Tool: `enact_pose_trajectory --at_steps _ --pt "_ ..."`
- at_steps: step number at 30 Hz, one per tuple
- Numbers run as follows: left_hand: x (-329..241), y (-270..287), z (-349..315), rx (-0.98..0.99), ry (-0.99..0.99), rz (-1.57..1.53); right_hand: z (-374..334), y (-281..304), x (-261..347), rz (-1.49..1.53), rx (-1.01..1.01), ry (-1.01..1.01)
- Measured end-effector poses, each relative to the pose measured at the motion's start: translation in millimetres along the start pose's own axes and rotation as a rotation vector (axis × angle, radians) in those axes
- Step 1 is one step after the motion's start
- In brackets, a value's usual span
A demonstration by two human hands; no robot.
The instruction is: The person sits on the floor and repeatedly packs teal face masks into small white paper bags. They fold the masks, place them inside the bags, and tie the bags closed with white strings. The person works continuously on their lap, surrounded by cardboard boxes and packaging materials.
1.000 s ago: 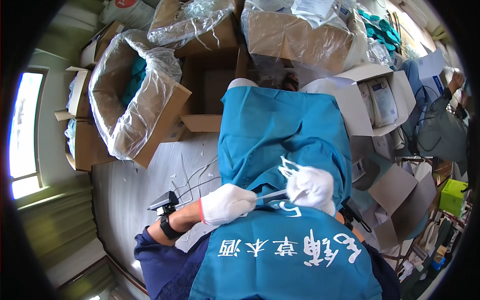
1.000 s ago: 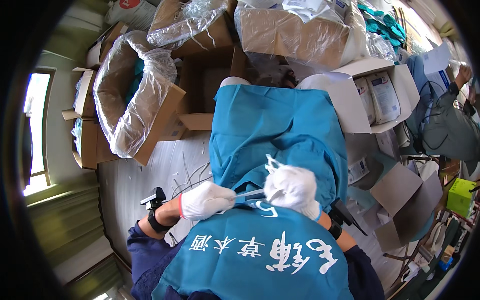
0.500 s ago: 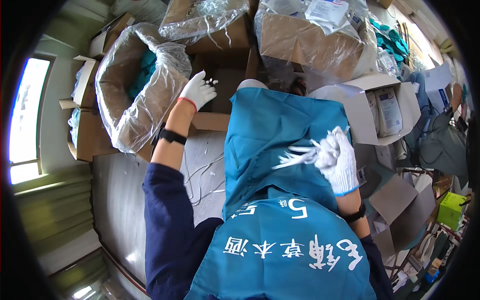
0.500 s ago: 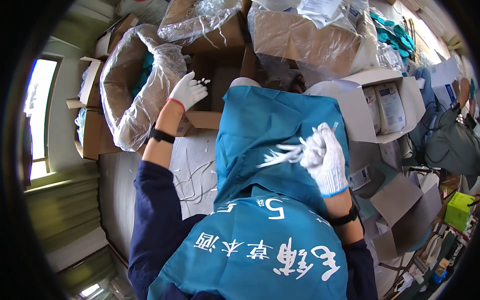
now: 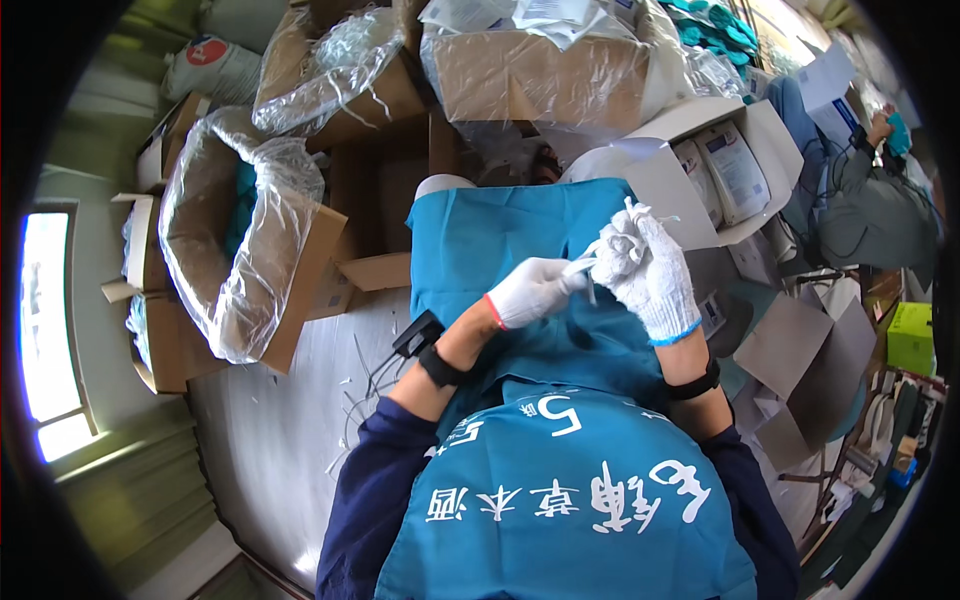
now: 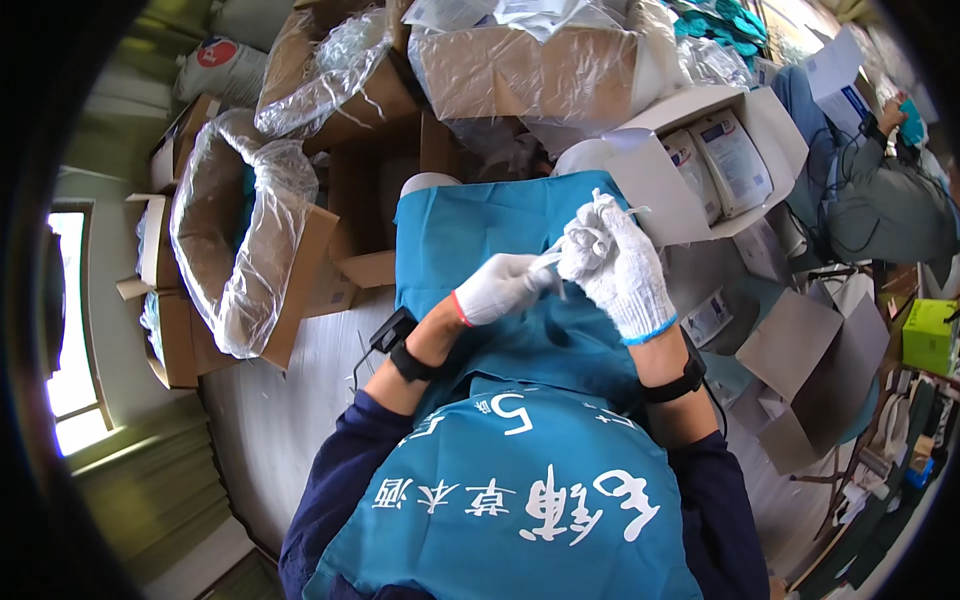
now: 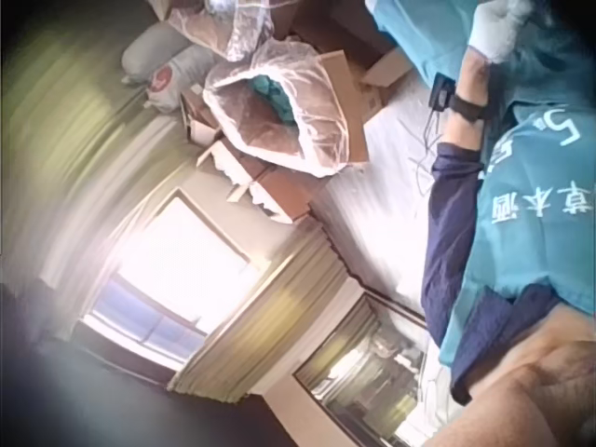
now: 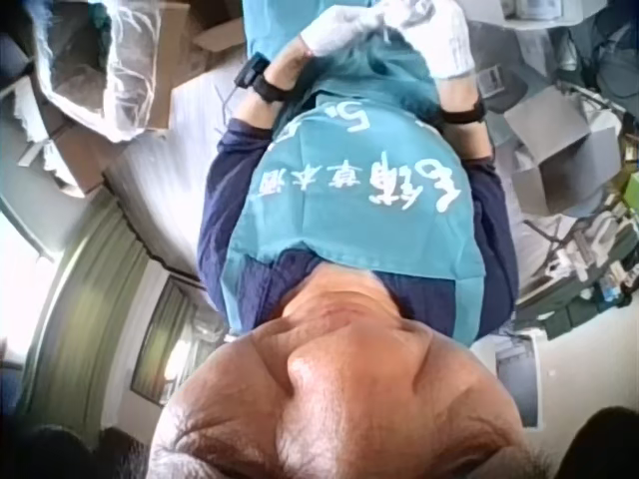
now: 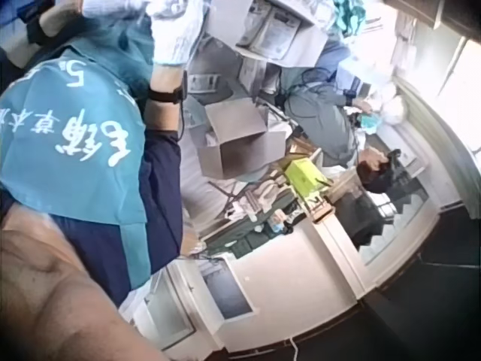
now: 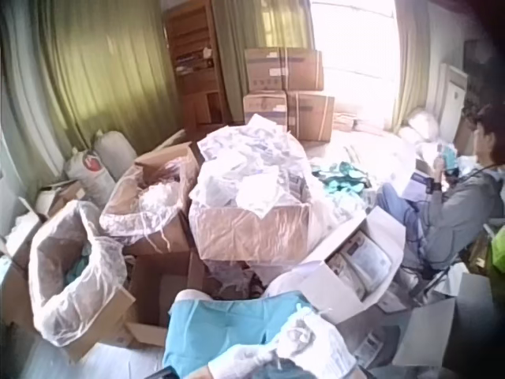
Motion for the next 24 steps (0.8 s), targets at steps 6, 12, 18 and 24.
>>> enact_pose_trajectory --at_steps 6,12,18,24 --pt "-30 27 -14 -0.729 -0.314 0.2 6 30 -28 -0.008 -0.29 -0.006" --pt "-53 0 -3 -0.915 -0.393 0.637 16 -11 -39 -0.085 -0.154 -0.003" --pt "-9 51 22 -0.839 -0.332 0.513 11 -18 -48 -0.2 -0.027 -0.121" --pt "-41 152 15 -0.831 -0.444 0.067 -13 -22 -39 -0.134 -0.052 -0.194"
Point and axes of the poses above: each hand's wrist, its own z-axis towards the middle knuckle, its own y-axis out of the back of the hand, x = y × z, the point moved 7 cm from there along z, towards the middle knuckle
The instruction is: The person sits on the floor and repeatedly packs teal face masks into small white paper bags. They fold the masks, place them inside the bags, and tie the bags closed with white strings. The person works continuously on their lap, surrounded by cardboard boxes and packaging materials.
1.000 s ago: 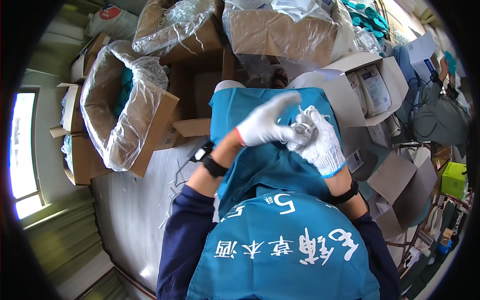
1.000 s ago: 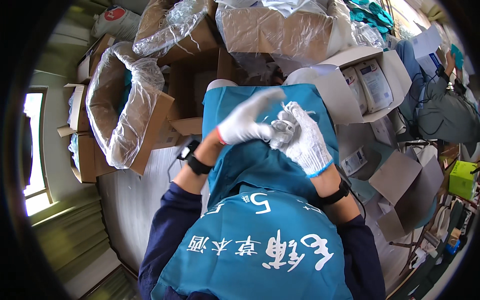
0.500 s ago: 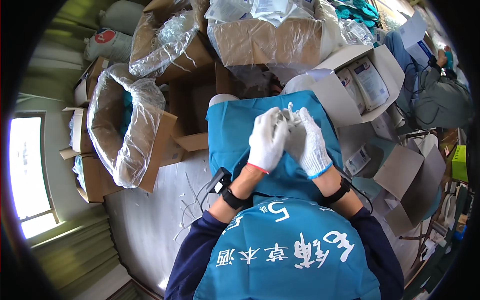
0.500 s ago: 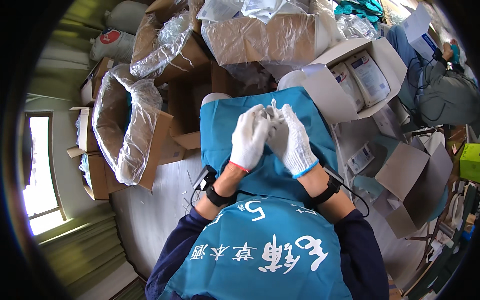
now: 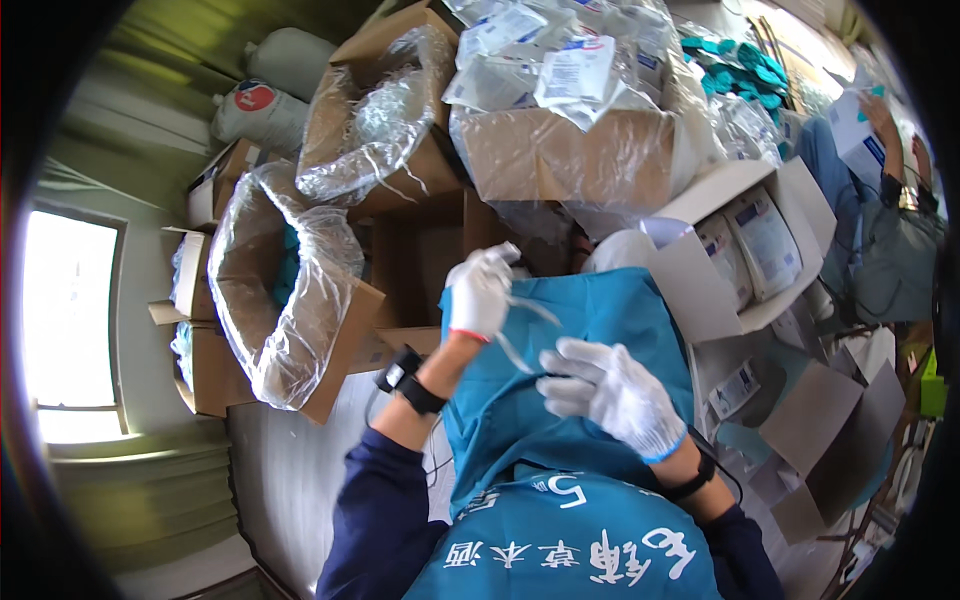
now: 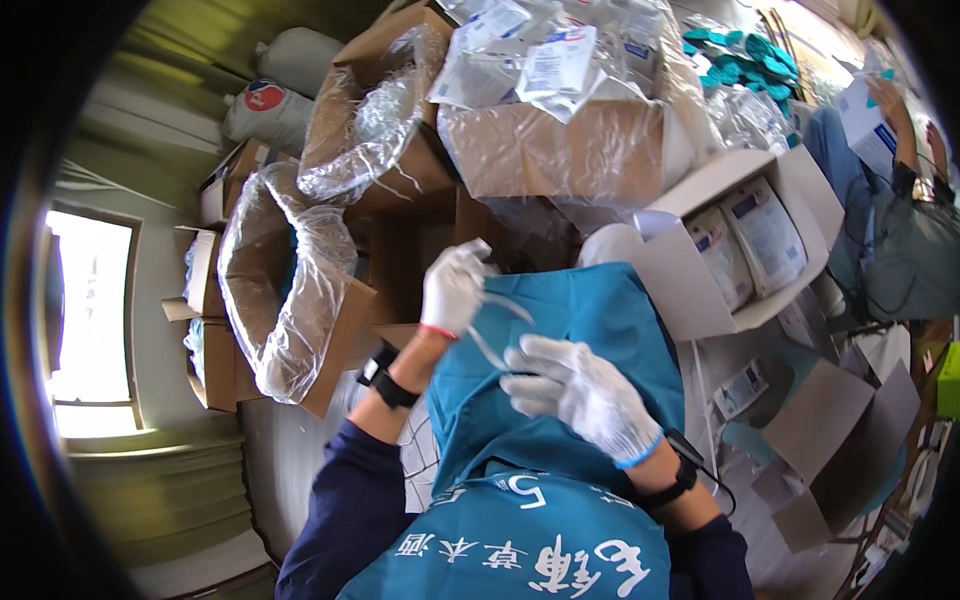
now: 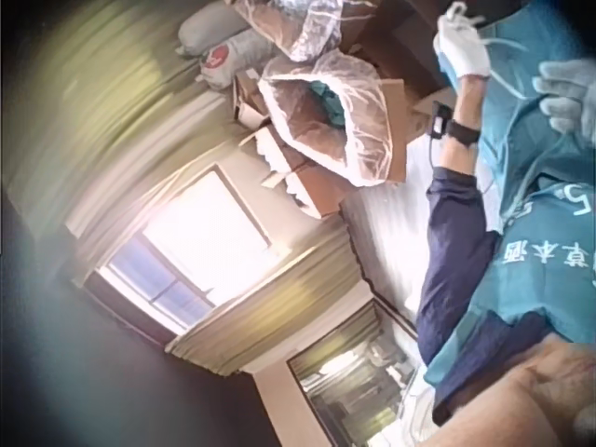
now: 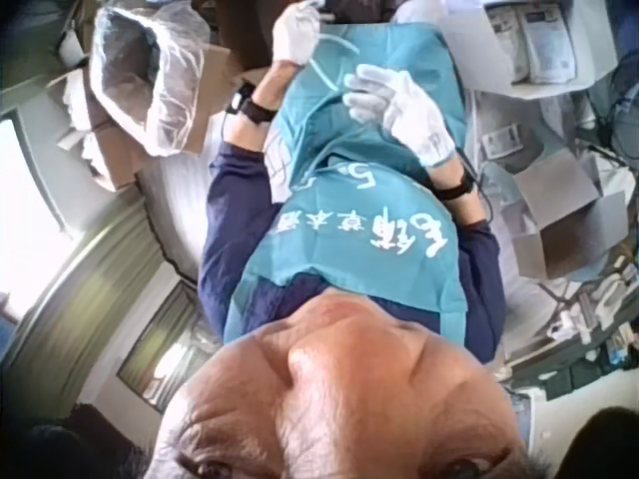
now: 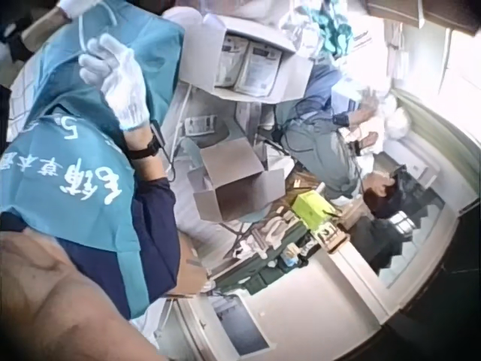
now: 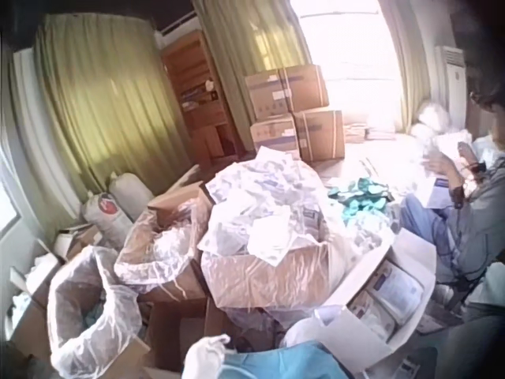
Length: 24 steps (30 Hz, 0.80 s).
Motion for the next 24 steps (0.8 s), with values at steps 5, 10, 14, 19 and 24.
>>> enact_pose_trajectory --at_steps 5,10,14,19,24 --pt "-105 138 189 -0.151 0.063 0.289 -23 55 30 -0.165 -0.243 0.141" --pt "-132 206 258 -0.459 -0.047 0.788 -45 68 33 -0.177 -0.392 0.162" --pt "-59 139 183 -0.276 -0.091 0.661 -62 67 64 -0.495 -0.567 0.168" --pt "61 62 70 -0.036 0.307 0.152 -85 71 190 -1.022 -0.777 0.541" --pt "68 61 47 -0.195 0.158 0.31 -61 135 294 -2.245 -1.263 0.369"
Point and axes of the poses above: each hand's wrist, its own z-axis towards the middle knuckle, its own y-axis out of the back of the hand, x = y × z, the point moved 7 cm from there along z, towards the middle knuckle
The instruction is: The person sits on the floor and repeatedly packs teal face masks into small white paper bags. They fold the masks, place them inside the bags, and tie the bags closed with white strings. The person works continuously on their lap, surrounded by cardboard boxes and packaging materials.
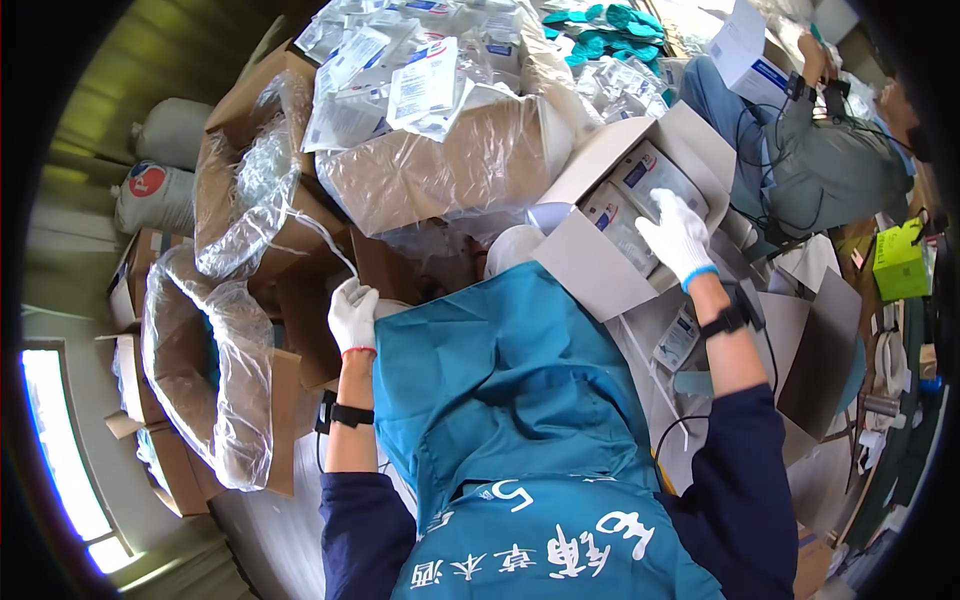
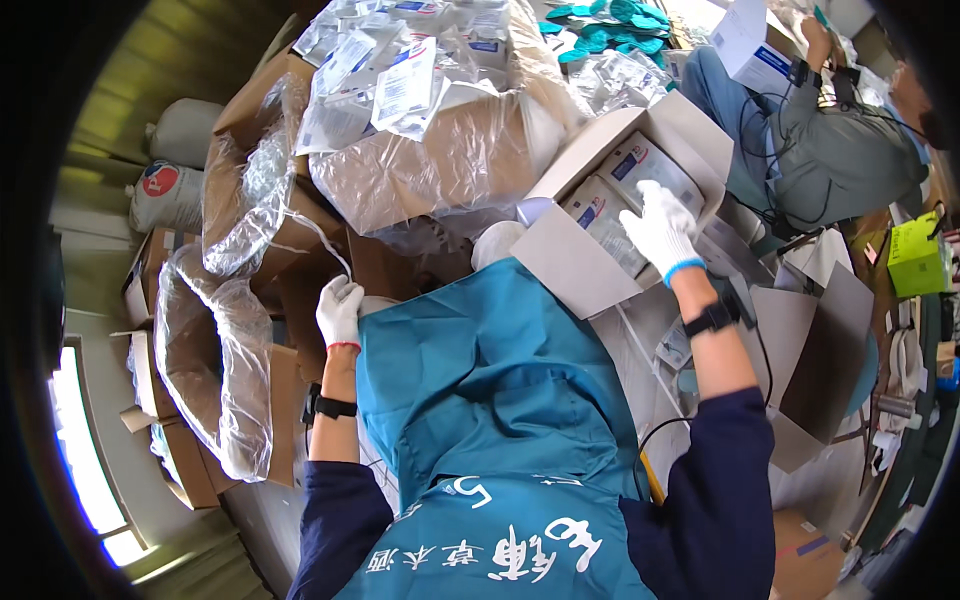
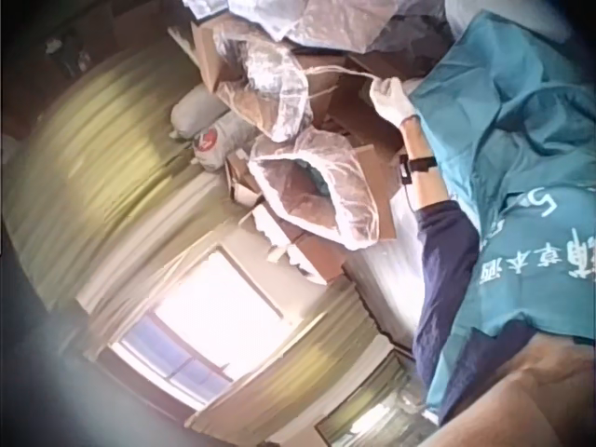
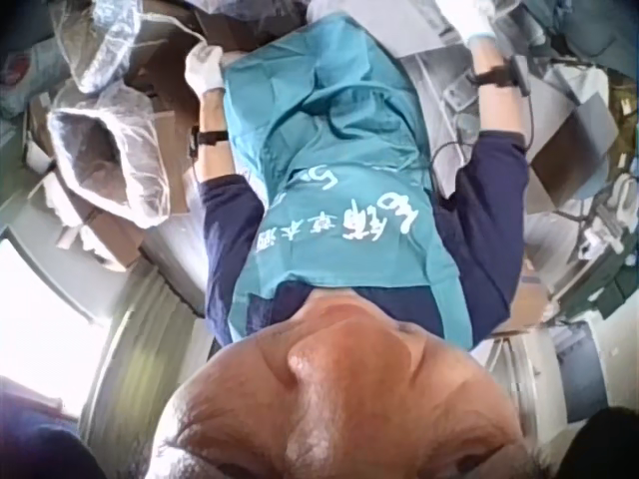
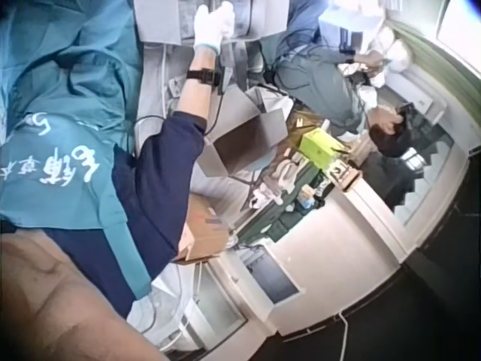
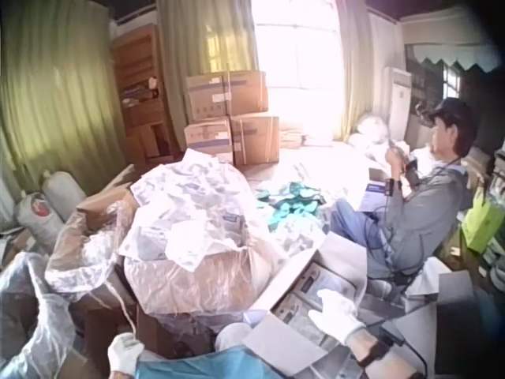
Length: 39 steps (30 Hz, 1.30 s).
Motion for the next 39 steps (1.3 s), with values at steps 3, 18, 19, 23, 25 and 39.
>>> enact_pose_trajectory --at_steps 3,18,19,23,25,39 --pt "-20 19 5 -0.102 -0.043 0.425 28 -28 0 -0.45 0.196 -0.113" --pt "-330 168 207 -0.547 -0.796 0.759 48 -32 -26 -0.444 0.004 0.099" --pt "-312 178 223 -0.538 -0.741 0.748 51 -33 -29 -0.457 -0.029 0.109" --pt "-233 155 201 -0.474 -0.792 0.939 52 -17 -37 -0.492 -0.186 0.115" --pt "-187 154 200 -0.404 -0.448 1.069 49 8 -33 -0.487 -0.242 0.097" --pt "-107 149 179 -0.317 -0.523 1.027 27 44 -42 -0.139 -0.298 0.09"
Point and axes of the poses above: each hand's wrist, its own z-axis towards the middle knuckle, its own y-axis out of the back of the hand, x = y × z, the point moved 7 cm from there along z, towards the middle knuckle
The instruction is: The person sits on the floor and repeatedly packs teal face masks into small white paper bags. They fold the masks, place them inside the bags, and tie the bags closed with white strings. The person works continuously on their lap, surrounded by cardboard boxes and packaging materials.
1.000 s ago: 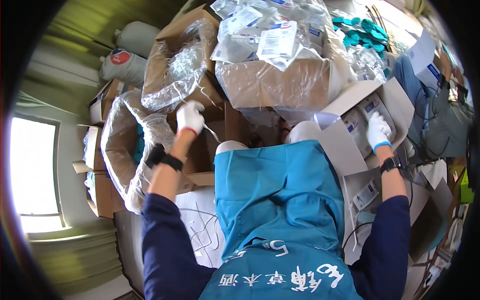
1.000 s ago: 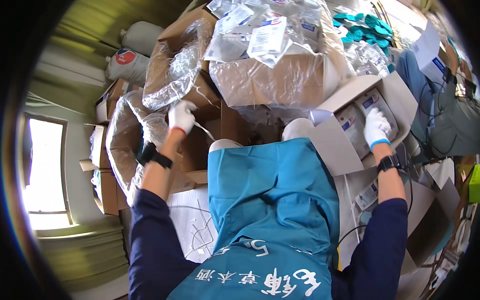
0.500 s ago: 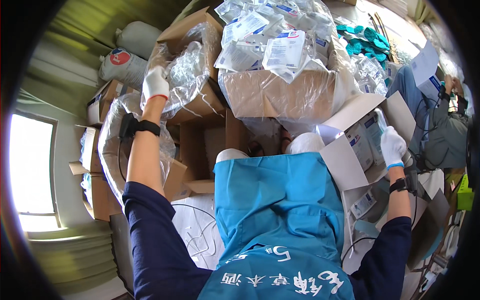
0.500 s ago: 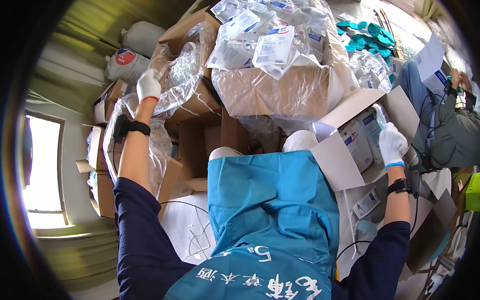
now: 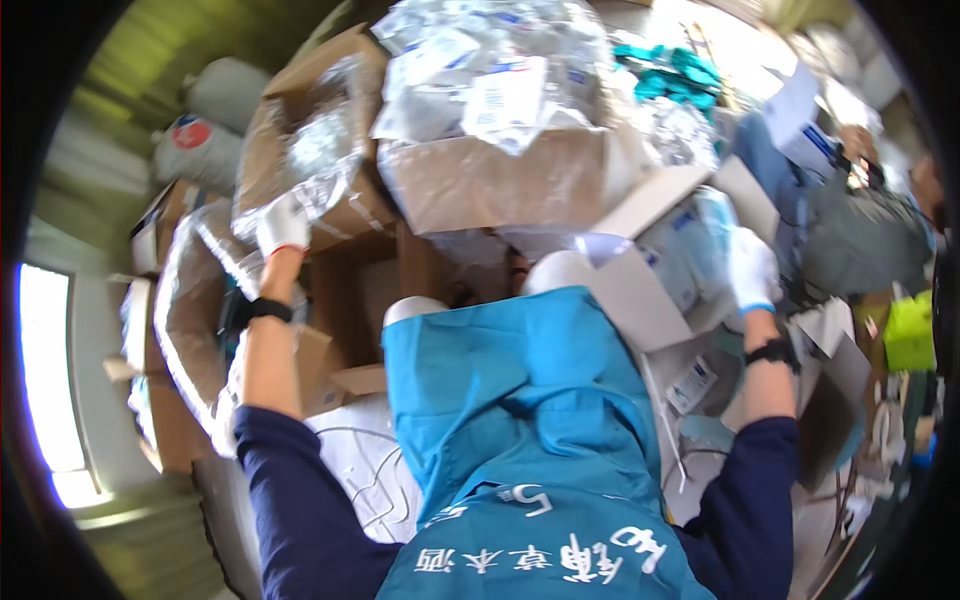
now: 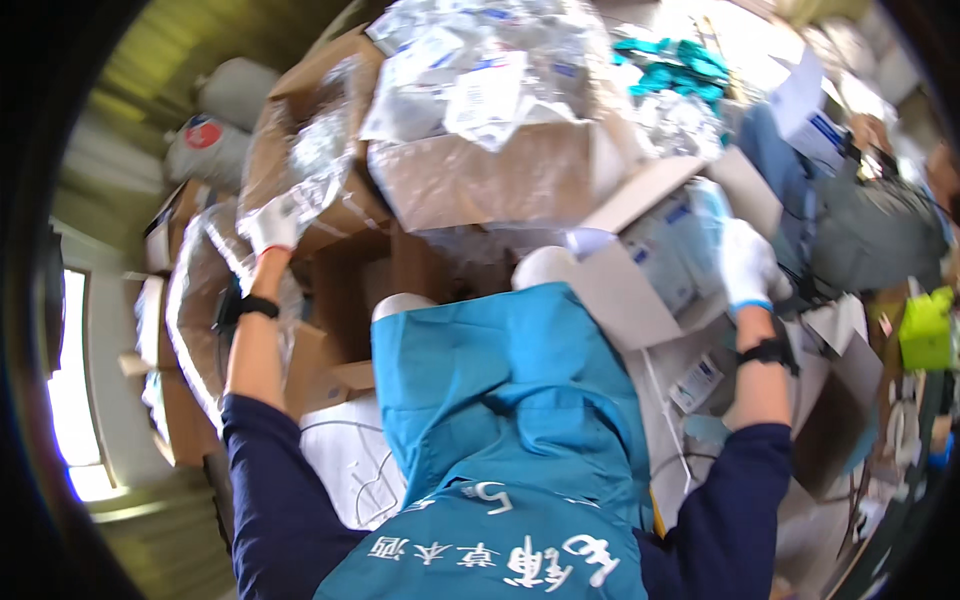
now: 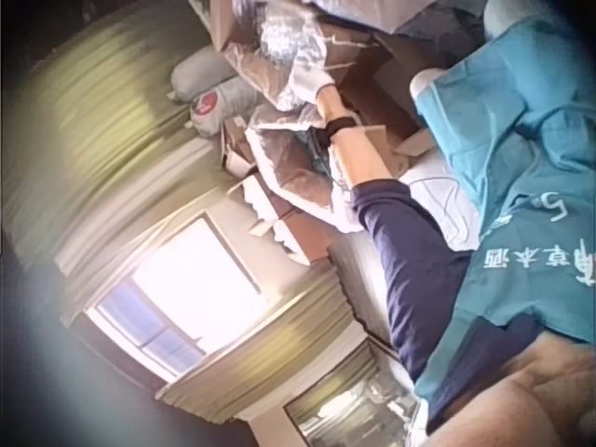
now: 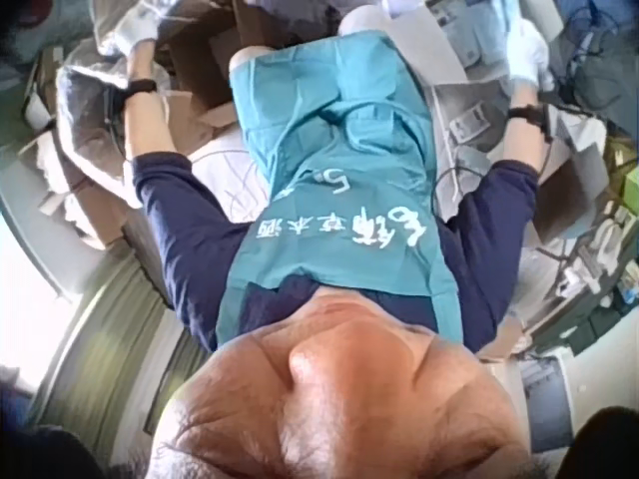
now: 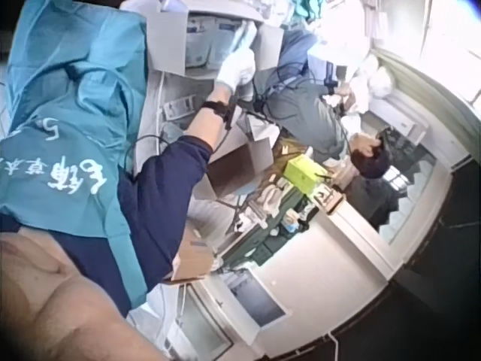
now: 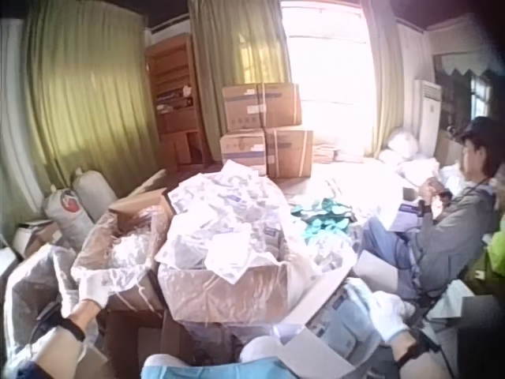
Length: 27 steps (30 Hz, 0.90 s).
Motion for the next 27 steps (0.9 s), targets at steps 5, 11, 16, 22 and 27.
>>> enact_pose_trajectory --at_steps 5,11,16,22,27 --pt "-34 23 -16 0.375 0.177 -0.129 -4 -19 -6 0.076 0.038 -0.195" --pt "-73 49 -15 0.14 -0.126 -0.145 -3 22 -1 0.071 -0.191 -0.234" --pt "-92 43 -20 0.034 -0.24 -0.199 -7 20 -7 0.236 -0.049 -0.237" --pt "-74 48 -8 -0.029 -0.2 -0.235 -20 3 -21 0.509 0.122 -0.372" --pt "-86 115 -2 -0.117 -0.178 -0.291 -26 5 -30 0.391 0.027 -0.311"
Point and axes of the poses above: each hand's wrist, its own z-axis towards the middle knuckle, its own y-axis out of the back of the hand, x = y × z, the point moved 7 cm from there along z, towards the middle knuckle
